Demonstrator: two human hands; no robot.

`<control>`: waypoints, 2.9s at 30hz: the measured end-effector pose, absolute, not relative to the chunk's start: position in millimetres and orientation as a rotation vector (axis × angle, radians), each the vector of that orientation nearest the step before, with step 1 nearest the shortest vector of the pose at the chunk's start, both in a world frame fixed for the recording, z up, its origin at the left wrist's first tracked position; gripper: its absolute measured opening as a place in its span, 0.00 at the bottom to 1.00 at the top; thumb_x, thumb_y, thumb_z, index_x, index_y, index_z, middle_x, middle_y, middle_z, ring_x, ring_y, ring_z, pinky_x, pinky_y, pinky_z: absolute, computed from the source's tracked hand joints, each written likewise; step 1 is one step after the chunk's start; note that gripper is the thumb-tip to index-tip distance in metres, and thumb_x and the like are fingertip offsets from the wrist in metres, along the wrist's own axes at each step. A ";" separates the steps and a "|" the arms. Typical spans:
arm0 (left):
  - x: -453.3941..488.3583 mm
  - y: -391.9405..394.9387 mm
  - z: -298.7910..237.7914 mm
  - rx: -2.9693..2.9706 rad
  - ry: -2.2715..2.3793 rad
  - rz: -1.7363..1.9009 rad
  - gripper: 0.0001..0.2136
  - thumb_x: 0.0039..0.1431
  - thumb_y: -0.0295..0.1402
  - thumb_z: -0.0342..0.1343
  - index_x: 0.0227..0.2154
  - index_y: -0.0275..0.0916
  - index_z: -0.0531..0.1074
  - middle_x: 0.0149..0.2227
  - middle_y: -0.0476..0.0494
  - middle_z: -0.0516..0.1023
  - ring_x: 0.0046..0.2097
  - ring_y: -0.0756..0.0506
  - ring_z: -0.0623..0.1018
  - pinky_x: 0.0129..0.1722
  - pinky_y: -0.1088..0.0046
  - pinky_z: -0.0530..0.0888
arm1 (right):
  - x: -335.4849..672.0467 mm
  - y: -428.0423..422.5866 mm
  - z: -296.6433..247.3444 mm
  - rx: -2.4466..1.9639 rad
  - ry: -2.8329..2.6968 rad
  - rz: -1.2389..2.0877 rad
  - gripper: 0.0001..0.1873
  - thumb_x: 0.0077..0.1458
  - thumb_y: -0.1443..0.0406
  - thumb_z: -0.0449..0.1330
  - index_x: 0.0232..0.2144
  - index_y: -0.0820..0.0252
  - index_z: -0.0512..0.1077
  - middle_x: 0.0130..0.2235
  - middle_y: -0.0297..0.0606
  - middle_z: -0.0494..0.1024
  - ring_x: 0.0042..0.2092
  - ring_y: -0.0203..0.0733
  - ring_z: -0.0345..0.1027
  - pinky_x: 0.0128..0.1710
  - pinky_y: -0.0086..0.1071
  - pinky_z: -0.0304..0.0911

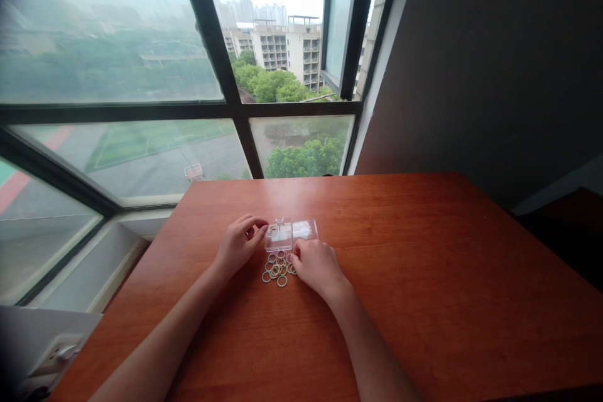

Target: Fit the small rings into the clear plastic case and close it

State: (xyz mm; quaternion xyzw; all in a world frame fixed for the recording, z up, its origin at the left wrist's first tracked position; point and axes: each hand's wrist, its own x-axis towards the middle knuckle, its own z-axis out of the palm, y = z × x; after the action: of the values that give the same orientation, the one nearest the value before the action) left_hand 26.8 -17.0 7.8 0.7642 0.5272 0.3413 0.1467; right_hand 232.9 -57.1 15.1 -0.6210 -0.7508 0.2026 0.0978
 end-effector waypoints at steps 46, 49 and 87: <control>26.5 -15.0 3.5 2.198 1.534 0.945 0.06 0.59 0.32 0.53 0.30 0.38 0.74 0.27 0.49 0.72 0.27 0.51 0.67 0.29 0.77 0.64 | 245.6 -60.5 19.1 -1.705 -2.304 0.715 0.04 0.51 0.63 0.59 0.30 0.52 0.75 0.28 0.29 0.77 0.30 0.35 0.68 0.26 0.27 0.46; 26.9 -14.6 0.9 2.205 1.529 0.932 0.05 0.58 0.31 0.54 0.30 0.38 0.74 0.28 0.49 0.73 0.28 0.51 0.68 0.30 0.77 0.64 | 245.4 -60.8 18.0 -1.688 -2.313 0.718 0.04 0.51 0.65 0.58 0.28 0.54 0.74 0.28 0.30 0.77 0.30 0.35 0.67 0.26 0.27 0.45; 53.7 -40.1 24.4 1.919 1.131 0.894 0.09 0.59 0.36 0.55 0.30 0.35 0.74 0.23 0.50 0.71 0.24 0.54 0.64 0.23 0.80 0.62 | 239.1 -55.5 20.8 -1.273 -1.811 0.777 0.05 0.55 0.64 0.58 0.31 0.59 0.73 0.21 0.28 0.70 0.23 0.31 0.60 0.24 0.24 0.52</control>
State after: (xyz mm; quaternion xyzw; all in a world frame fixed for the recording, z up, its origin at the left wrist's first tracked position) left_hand 53.7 -40.1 24.4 0.7451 0.4393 0.3470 0.3624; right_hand 239.1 -55.5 20.8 -0.5002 -0.7117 0.3053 0.3874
